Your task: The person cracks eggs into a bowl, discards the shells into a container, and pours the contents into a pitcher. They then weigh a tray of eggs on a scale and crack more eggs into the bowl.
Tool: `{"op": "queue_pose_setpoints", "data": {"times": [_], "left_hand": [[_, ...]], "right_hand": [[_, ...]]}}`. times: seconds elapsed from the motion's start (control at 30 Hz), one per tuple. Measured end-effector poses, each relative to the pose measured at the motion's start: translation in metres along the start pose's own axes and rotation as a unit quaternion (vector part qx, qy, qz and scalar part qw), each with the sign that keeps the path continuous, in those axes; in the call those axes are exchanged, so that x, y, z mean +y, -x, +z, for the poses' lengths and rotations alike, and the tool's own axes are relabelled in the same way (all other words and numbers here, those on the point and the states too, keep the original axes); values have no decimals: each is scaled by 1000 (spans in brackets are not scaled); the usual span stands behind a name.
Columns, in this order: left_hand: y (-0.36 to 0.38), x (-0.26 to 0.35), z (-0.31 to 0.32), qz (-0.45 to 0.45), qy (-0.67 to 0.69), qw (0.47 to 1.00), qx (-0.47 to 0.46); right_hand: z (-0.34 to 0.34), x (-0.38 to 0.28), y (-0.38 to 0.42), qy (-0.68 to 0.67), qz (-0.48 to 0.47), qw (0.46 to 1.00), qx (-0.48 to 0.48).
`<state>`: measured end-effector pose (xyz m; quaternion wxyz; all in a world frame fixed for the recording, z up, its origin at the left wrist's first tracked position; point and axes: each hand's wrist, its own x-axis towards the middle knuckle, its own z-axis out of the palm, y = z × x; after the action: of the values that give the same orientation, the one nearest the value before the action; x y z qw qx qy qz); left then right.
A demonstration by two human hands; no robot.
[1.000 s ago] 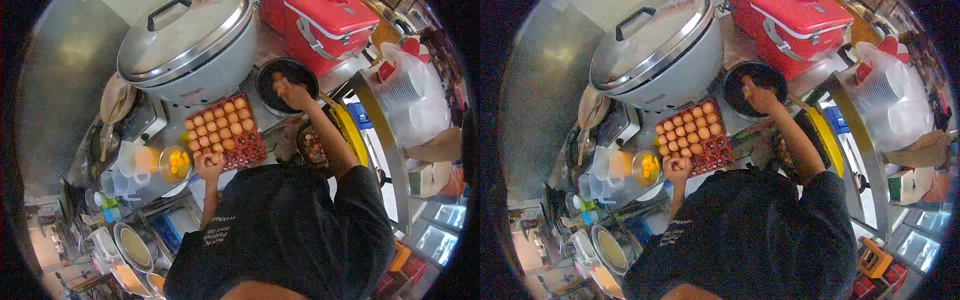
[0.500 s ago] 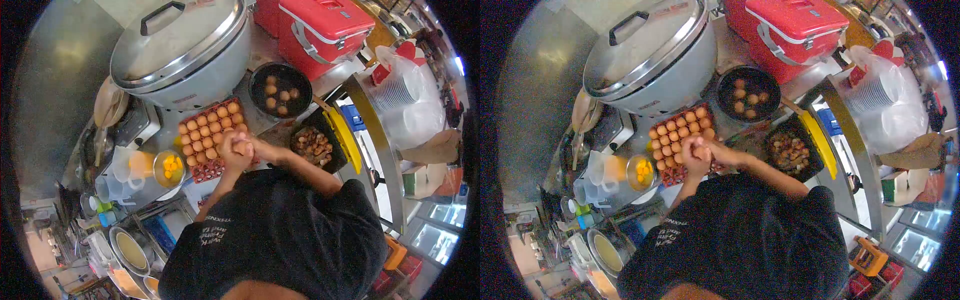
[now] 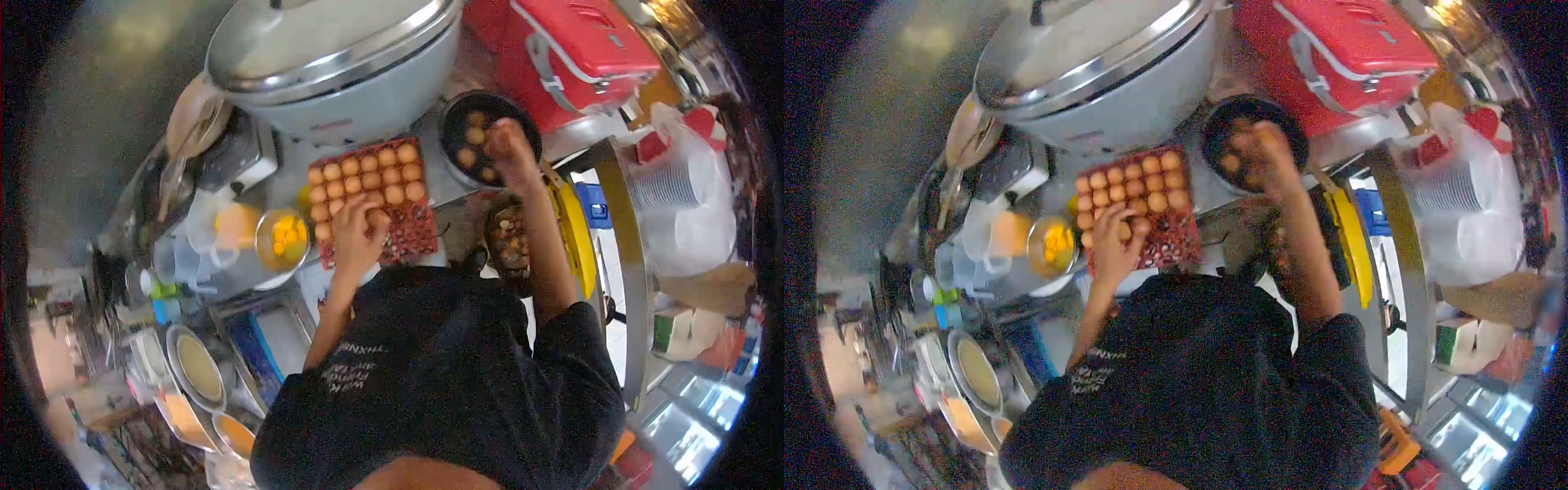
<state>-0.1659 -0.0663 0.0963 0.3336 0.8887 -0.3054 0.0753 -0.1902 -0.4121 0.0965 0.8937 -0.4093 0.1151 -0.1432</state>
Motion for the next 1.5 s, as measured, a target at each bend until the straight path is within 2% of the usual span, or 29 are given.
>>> {"op": "queue_pose_setpoints", "data": {"times": [0.03, 0.07, 0.1, 0.13, 0.17, 0.2, 0.23, 0.3, 0.37, 0.43, 0.53, 0.57, 0.63, 0.67, 0.73, 0.77, 0.8, 0.83, 0.9, 1.0, 1.03, 1.13, 1.17, 1.23, 1.37, 1.5], "left_hand": [[15, -16, -4, -45, -42, 998, -1], [30, -35, -4, -58, -67, 996, 18], [45, -53, 0, -68, -91, 993, 36], [54, -63, 1, -77, -114, 989, 54], [59, -64, -1, -92, -107, 989, 40], [61, -66, -1, -78, -121, 989, 40], [61, -68, 2, -64, -134, 988, 39], [59, -65, 9, -52, -170, 982, 56], [56, -62, 15, -70, -178, 980, 52], [56, -70, 22, -94, -187, 977, 41], [54, -72, 20, -99, -216, 971, -8], [54, -76, 21, -92, -219, 971, -19], [57, -88, 26, -77, -225, 970, -39], [60, -92, 24, -84, -235, 967, -60], [58, -101, 23, -86, -247, 960, -100], [64, -116, 33, -40, -273, 960, -47], [60, -117, 26, -51, -242, 967, -68], [55, -114, 16, -60, -211, 971, -92], [50, -109, 10, -54, -177, 975, -119], [51, -111, -1, -22, -181, 977, -113], [54, -109, 3, -14, -193, 976, -100], [59, -111, 20, 9, -167, 984, -56], [60, -113, 22, 12, -176, 983, -58], [60, -118, 24, 25, -181, 982, -48], [64, -111, 33, -24, -213, 977, -3], [68, -129, 44, -38, -152, 988, 10]], "right_hand": [[-35, 4, -24, 58, -27, 997, -45], [-32, -5, -36, 205, -39, 978, 12], [-46, -6, -50, 296, -17, 955, 25], [-55, -3, -62, 438, -63, 896, 49], [-62, 3, -72, 568, -108, 813, 71], [-72, 8, -83, 682, -153, 709, 92], [-86, 12, -94, 761, -308, 571, 1], [-127, 36, -113, 815, -311, 488, -13], [-117, 41, -111, 825, -253, 504, 33], [-68, 32, -82, 774, -123, 607, 136], [-66, 34, -77, 806, -145, 556, 141], [-47, 30, -67, 785, -214, 573, 97], [35, 28, -27, 726, -346, 594, 8], [71, 43, -6, 685, -292, 667, -4], [123, 62, 34, 669, -215, 670, -240], [132, 85, 50, 681, -115, 673, -265], [129, 122, 52, 654, -320, 626, -278], [126, 147, 49, 657, -260, 625, -331], [116, 189, 50, 702, -310, 536, -352], [114, 212, 55, 775, -383, 415, -285], [115, 207, 54, 760, -324, 457, -330], [108, 226, 48, 780, -312, 441, -316], [111, 217, 50, 769, -332, 443, -319], [108, 227, 48, 772, -376, 412, -304], [106, 224, 45, 760, -443, 381, -286], [95, 211, 42, 712, -428, 446, -332]]}}
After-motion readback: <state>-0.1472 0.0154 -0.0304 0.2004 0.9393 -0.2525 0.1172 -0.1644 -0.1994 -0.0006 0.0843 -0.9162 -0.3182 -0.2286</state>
